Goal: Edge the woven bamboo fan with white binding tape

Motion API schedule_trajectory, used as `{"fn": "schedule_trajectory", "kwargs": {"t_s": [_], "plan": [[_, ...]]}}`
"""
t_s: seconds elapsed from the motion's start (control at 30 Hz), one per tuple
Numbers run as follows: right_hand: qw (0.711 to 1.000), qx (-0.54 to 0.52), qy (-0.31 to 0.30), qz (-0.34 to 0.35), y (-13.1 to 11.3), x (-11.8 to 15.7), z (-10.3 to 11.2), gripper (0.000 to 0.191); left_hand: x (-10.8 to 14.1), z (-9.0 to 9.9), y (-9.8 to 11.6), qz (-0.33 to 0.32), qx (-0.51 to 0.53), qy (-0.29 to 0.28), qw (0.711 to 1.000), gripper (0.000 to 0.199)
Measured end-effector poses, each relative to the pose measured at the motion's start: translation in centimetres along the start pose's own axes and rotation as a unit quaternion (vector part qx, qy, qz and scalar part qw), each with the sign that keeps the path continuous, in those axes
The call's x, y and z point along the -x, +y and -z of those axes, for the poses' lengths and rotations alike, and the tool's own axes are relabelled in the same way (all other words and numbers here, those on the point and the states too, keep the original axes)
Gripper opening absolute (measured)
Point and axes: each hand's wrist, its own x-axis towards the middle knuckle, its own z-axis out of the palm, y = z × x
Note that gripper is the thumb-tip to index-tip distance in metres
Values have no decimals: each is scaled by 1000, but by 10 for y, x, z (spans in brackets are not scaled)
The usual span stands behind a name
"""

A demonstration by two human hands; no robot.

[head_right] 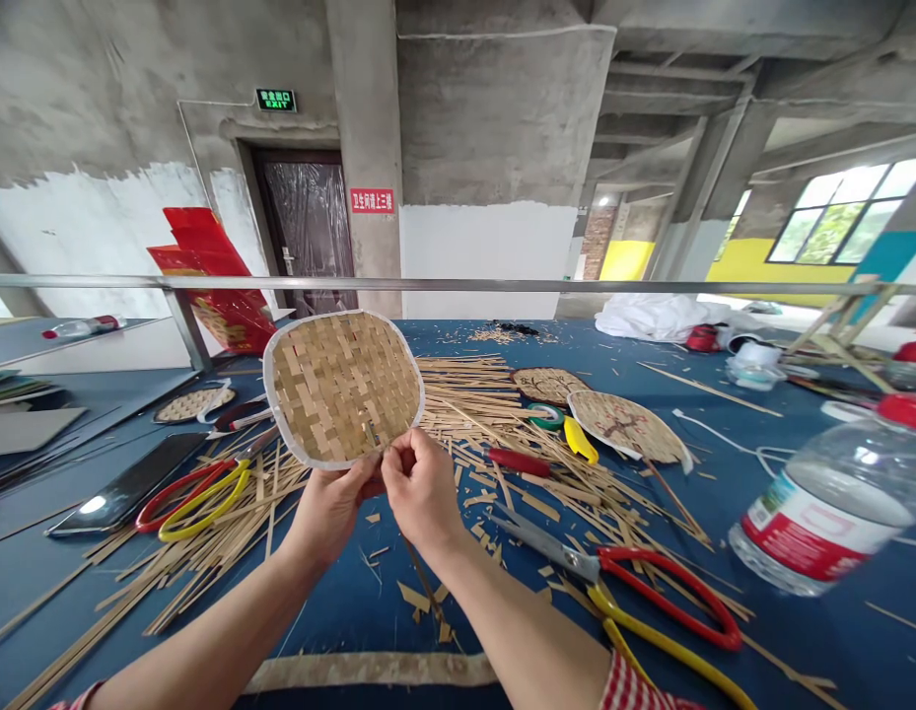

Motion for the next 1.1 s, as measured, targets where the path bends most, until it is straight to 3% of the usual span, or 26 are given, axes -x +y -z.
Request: {"fn": "schedule_trajectory", "kwargs": {"t_s": [0.3,0.67,0.83,1.0,1.1], "plan": [[998,51,19,38,-1,0,1,13,0,0,-1,4,-6,3,1000,29],[997,74,8,9,1,-4,2,13,1,-4,2,1,-4,7,1000,29],[998,54,0,16,1,-7,9,14,-2,2,0,11,-6,9,1000,18],[996,-39,15,-75,10,-15,20,26,-4,8,2,37,-2,22,999,18],[976,-121,-94,-153,14,-16,19,34,-4,8,4,57,8,15,998,20]]}}
